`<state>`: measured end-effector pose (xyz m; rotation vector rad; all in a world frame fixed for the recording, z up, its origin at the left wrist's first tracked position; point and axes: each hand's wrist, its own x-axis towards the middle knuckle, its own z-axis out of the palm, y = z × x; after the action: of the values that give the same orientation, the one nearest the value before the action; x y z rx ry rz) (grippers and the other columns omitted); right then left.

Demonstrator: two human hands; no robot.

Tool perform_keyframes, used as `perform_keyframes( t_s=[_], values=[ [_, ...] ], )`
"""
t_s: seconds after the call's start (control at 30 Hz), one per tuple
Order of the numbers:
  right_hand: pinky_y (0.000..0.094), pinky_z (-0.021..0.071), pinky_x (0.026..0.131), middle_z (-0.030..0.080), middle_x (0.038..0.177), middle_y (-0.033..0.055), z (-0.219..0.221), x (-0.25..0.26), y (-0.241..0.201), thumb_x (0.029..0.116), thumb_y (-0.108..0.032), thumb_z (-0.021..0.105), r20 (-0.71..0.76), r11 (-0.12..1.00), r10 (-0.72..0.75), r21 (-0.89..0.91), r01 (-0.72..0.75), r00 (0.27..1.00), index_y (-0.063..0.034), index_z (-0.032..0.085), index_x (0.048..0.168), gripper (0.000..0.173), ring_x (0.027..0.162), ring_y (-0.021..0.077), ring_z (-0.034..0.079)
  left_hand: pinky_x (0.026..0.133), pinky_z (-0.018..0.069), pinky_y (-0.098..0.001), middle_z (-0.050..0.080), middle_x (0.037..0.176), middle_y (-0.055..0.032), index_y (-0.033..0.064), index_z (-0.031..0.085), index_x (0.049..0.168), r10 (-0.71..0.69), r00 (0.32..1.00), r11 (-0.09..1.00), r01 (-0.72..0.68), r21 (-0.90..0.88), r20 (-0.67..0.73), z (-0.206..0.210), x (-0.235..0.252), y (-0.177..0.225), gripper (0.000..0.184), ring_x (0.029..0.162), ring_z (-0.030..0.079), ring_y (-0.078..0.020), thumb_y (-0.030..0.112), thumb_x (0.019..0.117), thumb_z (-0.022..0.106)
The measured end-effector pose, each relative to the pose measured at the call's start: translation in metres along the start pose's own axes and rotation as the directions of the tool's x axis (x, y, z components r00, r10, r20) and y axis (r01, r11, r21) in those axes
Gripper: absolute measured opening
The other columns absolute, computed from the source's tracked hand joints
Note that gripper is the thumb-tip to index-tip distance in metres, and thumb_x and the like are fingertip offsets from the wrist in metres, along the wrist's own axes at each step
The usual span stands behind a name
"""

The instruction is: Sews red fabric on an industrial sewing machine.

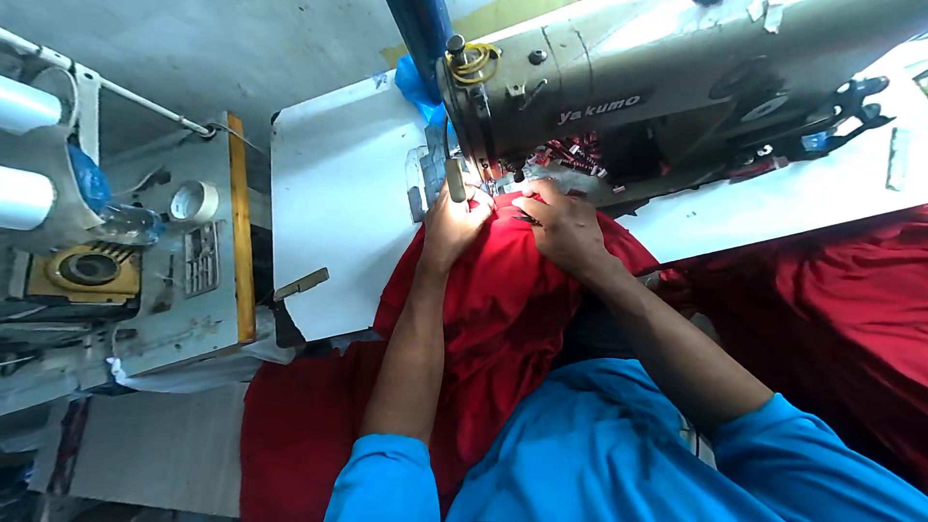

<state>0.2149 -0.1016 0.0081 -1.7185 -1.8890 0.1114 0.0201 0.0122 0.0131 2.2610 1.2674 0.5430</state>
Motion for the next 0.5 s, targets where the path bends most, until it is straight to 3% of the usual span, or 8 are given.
perform_keyframes(
  t_s=[0.17, 0.37, 0.5],
  values=[
    [0.0463, 0.0598, 0.07, 0.064, 0.131, 0.0061, -0.0012, -0.004, -0.0017, 0.0928, -0.009, 0.067, -0.011, 1.0, -0.008, 0.0, 0.008, 1.0, -0.0172, 0.076, 0.116, 0.026, 0.096, 0.025, 0.07, 0.085, 0.0553, -0.0463, 0.063, 0.123, 0.0053, 0.0228, 0.071, 0.088, -0.049, 0.999, 0.998, 0.05, 0.03, -0.01, 0.0019, -0.0002, 0.0028, 0.023, 0.106, 0.063, -0.011, 0.044, 0.0922, 0.066],
    [0.046, 0.0596, 0.07, 0.065, 0.129, 0.0056, 0.0001, -0.0006, 0.0011, 0.095, -0.01, 0.063, -0.011, 1.0, -0.012, 0.007, 0.012, 1.0, -0.0167, 0.075, 0.115, 0.024, 0.096, 0.0247, 0.07, 0.085, 0.0549, -0.0475, 0.064, 0.121, 0.0036, 0.0214, 0.072, 0.088, -0.056, 0.997, 0.997, 0.058, 0.043, -0.048, 0.004, -0.0001, 0.0061, 0.022, 0.106, 0.064, -0.0127, 0.043, 0.0897, 0.069],
    [0.0464, 0.0597, 0.071, 0.064, 0.131, 0.0068, 0.0023, 0.0005, 0.0029, 0.0952, -0.01, 0.062, 0.002, 1.0, -0.028, -0.009, 0.028, 1.0, -0.0161, 0.075, 0.117, 0.026, 0.098, 0.0259, 0.07, 0.083, 0.0541, -0.0431, 0.062, 0.116, 0.0032, 0.0237, 0.072, 0.087, -0.061, 0.996, 0.998, 0.062, 0.013, -0.069, 0.0052, -0.0002, 0.0069, 0.016, 0.102, 0.062, -0.012, 0.04, 0.087, 0.073]
  ],
)
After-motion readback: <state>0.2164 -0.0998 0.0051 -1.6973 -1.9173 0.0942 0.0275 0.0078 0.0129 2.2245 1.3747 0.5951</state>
